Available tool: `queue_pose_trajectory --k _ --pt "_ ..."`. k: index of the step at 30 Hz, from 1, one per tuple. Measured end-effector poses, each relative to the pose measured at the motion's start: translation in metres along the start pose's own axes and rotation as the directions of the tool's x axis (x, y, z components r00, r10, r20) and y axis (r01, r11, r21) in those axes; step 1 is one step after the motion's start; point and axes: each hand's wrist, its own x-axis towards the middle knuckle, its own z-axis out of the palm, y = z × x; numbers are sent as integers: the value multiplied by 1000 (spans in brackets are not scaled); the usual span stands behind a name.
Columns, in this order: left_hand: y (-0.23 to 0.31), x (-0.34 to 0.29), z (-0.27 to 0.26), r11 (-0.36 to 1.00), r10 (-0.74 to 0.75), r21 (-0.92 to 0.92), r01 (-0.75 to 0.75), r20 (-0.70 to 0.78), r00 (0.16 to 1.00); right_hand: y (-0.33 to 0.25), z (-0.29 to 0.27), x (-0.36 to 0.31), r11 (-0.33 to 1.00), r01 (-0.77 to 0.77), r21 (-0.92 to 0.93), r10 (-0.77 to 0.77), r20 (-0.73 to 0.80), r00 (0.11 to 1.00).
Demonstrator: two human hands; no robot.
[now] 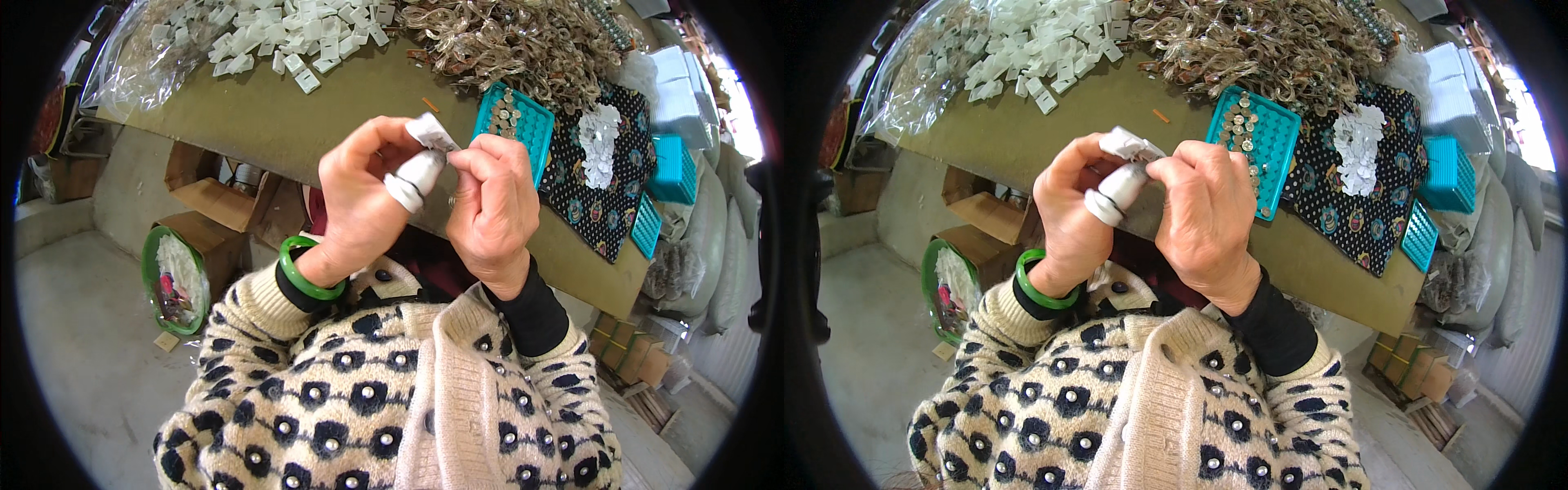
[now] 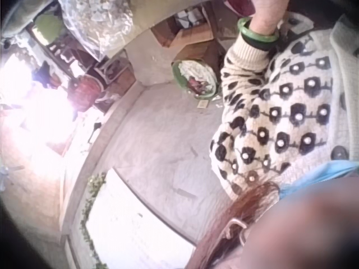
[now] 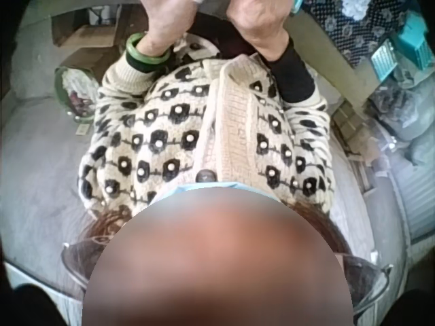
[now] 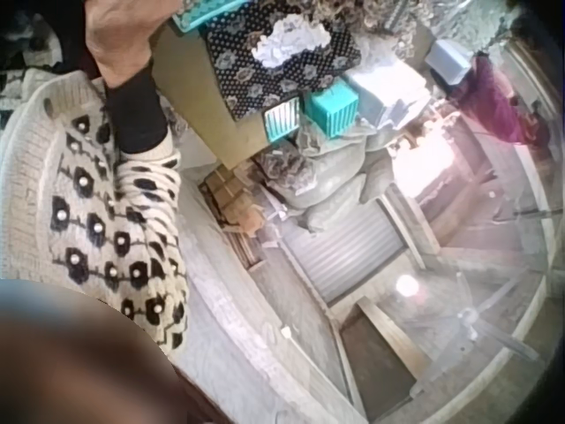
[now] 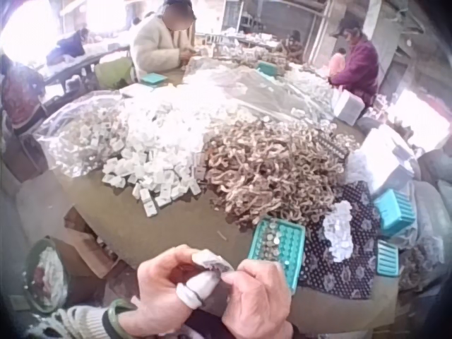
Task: The person repeatedly picks small white plastic housings and metal contacts from a table, inserts the contacts into the housings, and places the assembled units into a blue tray. The person handles items one at a time and continues the cycle throughout the clip.
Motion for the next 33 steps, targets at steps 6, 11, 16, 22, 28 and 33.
queue_pose_trajectory --k 6,11,16,22,28,33 --pt "7 2 -22 733 -376 -482 481 303 876 -7 3 -3 950 -218 225 208 67 976" --pt "7 3 -25 707 -390 -523 477 274 879 -15 4 -1 713 -518 473 479 211 852" --pt "11 3 -19 856 -262 -419 303 153 953 -19 -1 4 191 -751 632 661 483 574" --pt "15 0 -16 830 -221 -474 294 205 953 -22 1 -2 102 -718 688 617 523 588" --pt "9 -3 -26 809 -310 -434 396 258 915 27 -41 -7 954 -295 -51 299 133 945" --pt "1 -6 -26 758 -323 -435 486 398 859 59 -56 -19 932 -93 -350 190 253 949"
